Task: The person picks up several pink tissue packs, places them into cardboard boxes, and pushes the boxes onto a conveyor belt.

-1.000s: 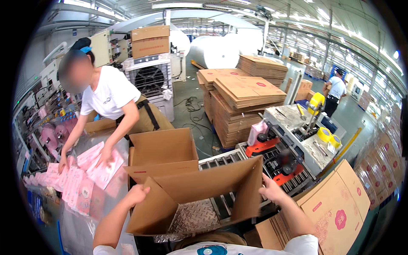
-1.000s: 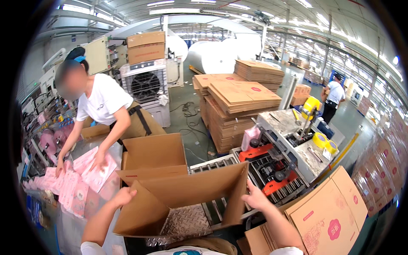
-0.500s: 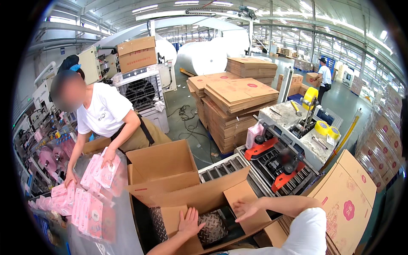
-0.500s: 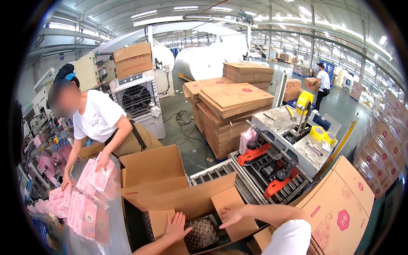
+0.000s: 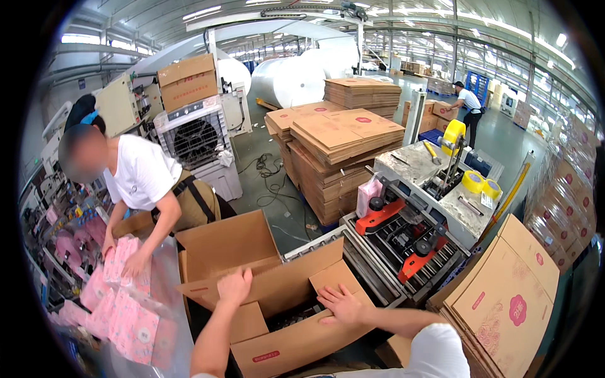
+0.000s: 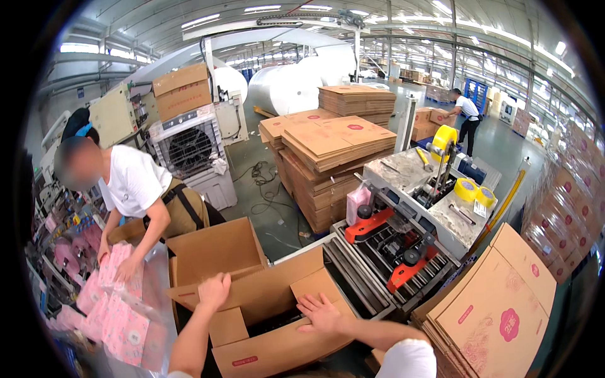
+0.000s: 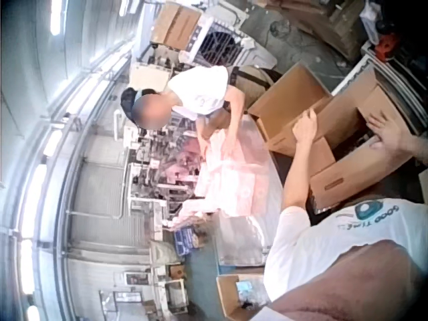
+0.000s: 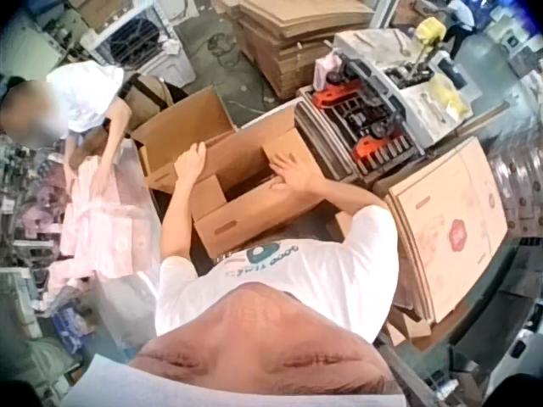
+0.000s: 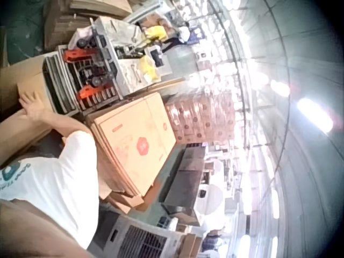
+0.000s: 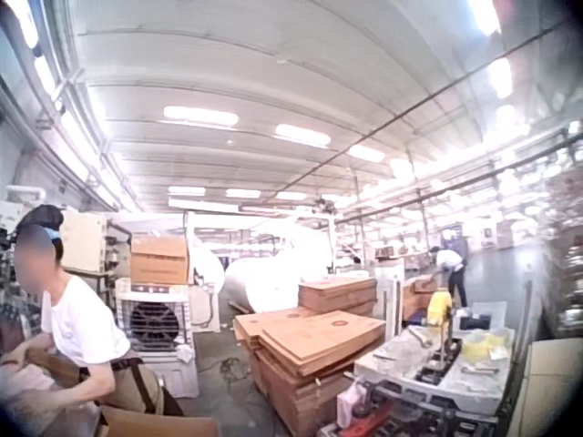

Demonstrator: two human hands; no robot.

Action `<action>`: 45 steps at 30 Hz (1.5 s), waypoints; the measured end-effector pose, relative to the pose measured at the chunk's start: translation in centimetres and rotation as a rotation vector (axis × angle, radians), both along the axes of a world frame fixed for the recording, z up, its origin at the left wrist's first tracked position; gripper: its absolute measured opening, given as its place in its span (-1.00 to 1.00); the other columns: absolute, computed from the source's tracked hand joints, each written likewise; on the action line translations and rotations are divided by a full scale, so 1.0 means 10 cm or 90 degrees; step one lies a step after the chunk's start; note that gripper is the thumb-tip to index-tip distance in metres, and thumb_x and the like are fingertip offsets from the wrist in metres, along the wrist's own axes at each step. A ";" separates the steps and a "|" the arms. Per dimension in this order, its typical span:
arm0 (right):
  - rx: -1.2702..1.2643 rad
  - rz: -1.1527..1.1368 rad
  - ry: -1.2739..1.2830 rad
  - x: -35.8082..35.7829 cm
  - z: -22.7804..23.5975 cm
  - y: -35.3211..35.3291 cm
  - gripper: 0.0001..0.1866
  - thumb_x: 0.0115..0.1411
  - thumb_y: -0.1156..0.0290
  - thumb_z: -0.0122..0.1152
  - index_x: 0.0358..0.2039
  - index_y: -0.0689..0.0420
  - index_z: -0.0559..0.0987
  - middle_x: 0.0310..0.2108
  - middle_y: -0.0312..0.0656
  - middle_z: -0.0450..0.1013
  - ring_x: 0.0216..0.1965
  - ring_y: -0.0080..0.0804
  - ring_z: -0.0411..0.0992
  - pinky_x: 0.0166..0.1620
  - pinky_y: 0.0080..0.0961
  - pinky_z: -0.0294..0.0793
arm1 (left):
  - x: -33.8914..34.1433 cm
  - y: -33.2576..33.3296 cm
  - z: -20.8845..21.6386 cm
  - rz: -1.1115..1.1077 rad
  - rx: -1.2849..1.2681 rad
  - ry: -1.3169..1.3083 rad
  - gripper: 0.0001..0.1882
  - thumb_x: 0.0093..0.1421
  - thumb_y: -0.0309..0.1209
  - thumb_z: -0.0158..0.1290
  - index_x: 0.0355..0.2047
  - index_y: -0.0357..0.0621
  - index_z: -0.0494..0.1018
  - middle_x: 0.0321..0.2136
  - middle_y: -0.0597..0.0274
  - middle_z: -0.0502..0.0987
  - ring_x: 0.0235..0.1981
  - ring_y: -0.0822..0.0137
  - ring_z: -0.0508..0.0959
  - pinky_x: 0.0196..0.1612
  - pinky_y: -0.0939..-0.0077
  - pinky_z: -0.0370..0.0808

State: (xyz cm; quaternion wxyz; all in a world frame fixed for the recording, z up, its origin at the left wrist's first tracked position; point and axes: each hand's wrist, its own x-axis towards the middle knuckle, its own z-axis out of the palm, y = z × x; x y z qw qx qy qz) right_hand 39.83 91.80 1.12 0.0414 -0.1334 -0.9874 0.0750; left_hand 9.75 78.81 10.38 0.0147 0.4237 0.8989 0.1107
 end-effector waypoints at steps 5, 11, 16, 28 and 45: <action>-0.364 -0.465 0.611 0.03 -0.37 0.17 -0.14 0.15 -0.23 -0.14 0.23 0.21 0.07 0.26 -0.04 0.01 0.28 -0.12 -0.05 0.27 -0.16 -0.14 | 0.33 -0.65 -0.24 -0.120 -0.033 -0.110 -0.45 0.23 -0.04 -0.28 0.01 -0.22 0.31 0.00 -0.17 0.35 0.05 -0.03 0.35 0.06 0.08 0.28; -0.903 -0.590 0.316 -0.09 -1.25 0.48 -0.24 0.22 -0.23 -0.35 0.16 0.18 0.25 0.19 -0.11 0.18 0.23 -0.08 0.06 0.15 -0.19 0.17 | 0.47 -1.52 -0.95 -0.174 0.049 0.193 -0.40 0.17 -0.25 -0.06 0.16 -0.33 0.13 0.15 -0.10 0.20 0.15 0.01 0.24 0.20 0.16 0.13; -0.731 -0.715 0.109 0.45 -3.22 0.48 -0.25 0.21 -0.25 -0.33 0.03 0.16 0.44 0.01 -0.12 0.39 0.08 -0.11 0.28 0.07 -0.31 0.25 | -0.47 -1.70 -1.48 -0.035 0.151 -0.035 -0.25 0.07 -0.04 -0.03 0.15 -0.33 0.13 0.16 -0.18 0.13 0.20 -0.08 0.12 0.24 0.03 -0.03; -0.903 0.010 0.079 -0.02 1.58 0.32 -0.54 0.18 0.39 0.06 0.09 0.22 0.35 -0.23 -0.35 0.47 -0.31 -0.67 0.37 -0.24 -0.69 0.35 | 0.22 -1.99 -2.03 0.222 0.711 -1.168 -0.31 0.25 0.12 -0.33 0.15 -0.19 0.16 0.09 0.08 0.29 0.08 0.12 0.32 0.06 0.10 0.31; -0.016 -0.337 0.266 0.22 -0.56 0.21 -0.33 -0.10 0.40 0.25 0.07 0.29 0.30 0.09 0.15 0.22 0.15 0.05 0.15 0.15 -0.23 0.15 | 0.51 -2.68 -1.31 0.336 -0.031 -0.349 -0.60 0.13 -0.19 -0.18 -0.27 -0.26 0.48 -0.31 -0.16 0.52 -0.23 -0.09 0.51 -0.14 0.10 0.44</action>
